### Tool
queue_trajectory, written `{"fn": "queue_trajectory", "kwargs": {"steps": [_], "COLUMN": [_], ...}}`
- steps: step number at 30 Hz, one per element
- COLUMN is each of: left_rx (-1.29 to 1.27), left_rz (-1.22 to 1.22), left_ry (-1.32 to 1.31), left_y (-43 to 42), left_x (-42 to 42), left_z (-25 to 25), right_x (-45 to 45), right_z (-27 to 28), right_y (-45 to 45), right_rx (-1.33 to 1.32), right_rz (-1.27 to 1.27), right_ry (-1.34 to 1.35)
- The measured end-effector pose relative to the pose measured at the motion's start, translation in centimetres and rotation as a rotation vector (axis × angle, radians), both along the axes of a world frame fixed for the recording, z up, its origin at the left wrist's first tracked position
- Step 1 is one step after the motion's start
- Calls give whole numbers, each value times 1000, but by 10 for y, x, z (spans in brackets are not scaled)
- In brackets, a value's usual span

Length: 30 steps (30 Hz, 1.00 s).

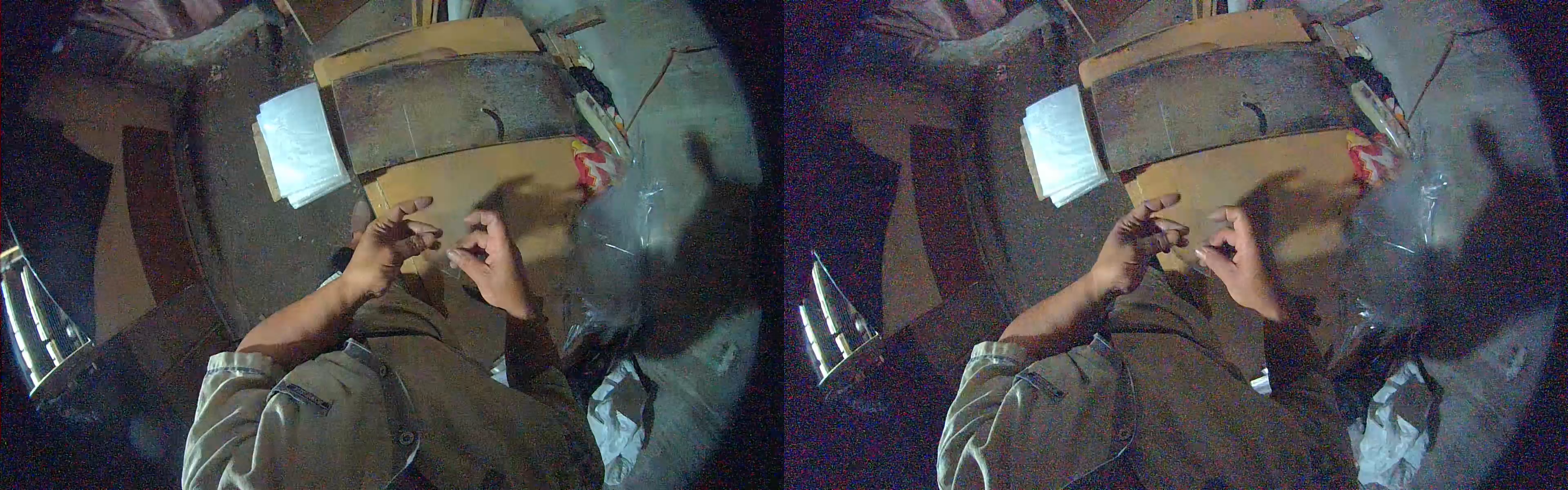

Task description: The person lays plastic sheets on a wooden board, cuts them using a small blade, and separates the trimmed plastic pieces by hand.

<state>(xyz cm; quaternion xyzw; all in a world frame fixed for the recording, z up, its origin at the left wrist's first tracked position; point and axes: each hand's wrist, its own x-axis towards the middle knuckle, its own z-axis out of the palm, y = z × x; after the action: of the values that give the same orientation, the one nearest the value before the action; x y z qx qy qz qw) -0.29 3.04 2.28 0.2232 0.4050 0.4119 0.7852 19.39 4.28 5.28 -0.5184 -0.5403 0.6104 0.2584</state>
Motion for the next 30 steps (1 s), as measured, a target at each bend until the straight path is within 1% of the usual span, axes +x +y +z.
{"fn": "queue_trajectory", "kwargs": {"steps": [1, 4, 8, 10, 11, 13, 15, 17, 19, 21, 24, 26, 27, 29, 30], "left_rx": [-5, -16, 28, 106, 106, 118, 120, 120, 151, 178, 176, 161, 162, 270, 270], "left_rz": [57, 37, 30, -44, -43, 43, 70, 97, 112, 135, 104, 43, 42, 7, 7], "left_ry": [-47, -7, -22, 124, 123, 112, 105, 99, 131, 90, 153, 303, 302, 409, 409], "left_y": [0, 1, 2, 3, 3, 3, 3, 3, 3, 2, 2, 2, 1, 0, -1], "left_x": [0, 0, 1, -1, 0, 3, 3, 2, 1, 1, 1, 2, 2, 3, 5], "left_z": [1, 2, 0, 0, -1, -4, -4, -4, -8, -11, -10, -7, -6, -5, -3], "right_x": [1, -2, -6, -6, -8, -14, -15, -21, -22, -22, -18, -16, -16, -15, -15], "right_z": [0, -1, 1, -3, -2, -2, -12, -14, -11, -11, -34, -34, -34, -36, -39], "right_y": [0, -3, -3, -4, -4, -5, -9, -11, -12, -14, -18, -18, -17, -18, -20], "right_rx": [50, 8, -8, -26, -26, -18, -19, -84, -94, -97, -116, -83, -50, -44, -37], "right_rz": [48, 39, 40, 13, 13, -72, -76, -152, -129, -132, -176, -148, -121, -122, -123], "right_ry": [-36, 32, -7, 43, 42, 84, 37, 258, 218, 113, 164, 165, 166, 159, 154]}}
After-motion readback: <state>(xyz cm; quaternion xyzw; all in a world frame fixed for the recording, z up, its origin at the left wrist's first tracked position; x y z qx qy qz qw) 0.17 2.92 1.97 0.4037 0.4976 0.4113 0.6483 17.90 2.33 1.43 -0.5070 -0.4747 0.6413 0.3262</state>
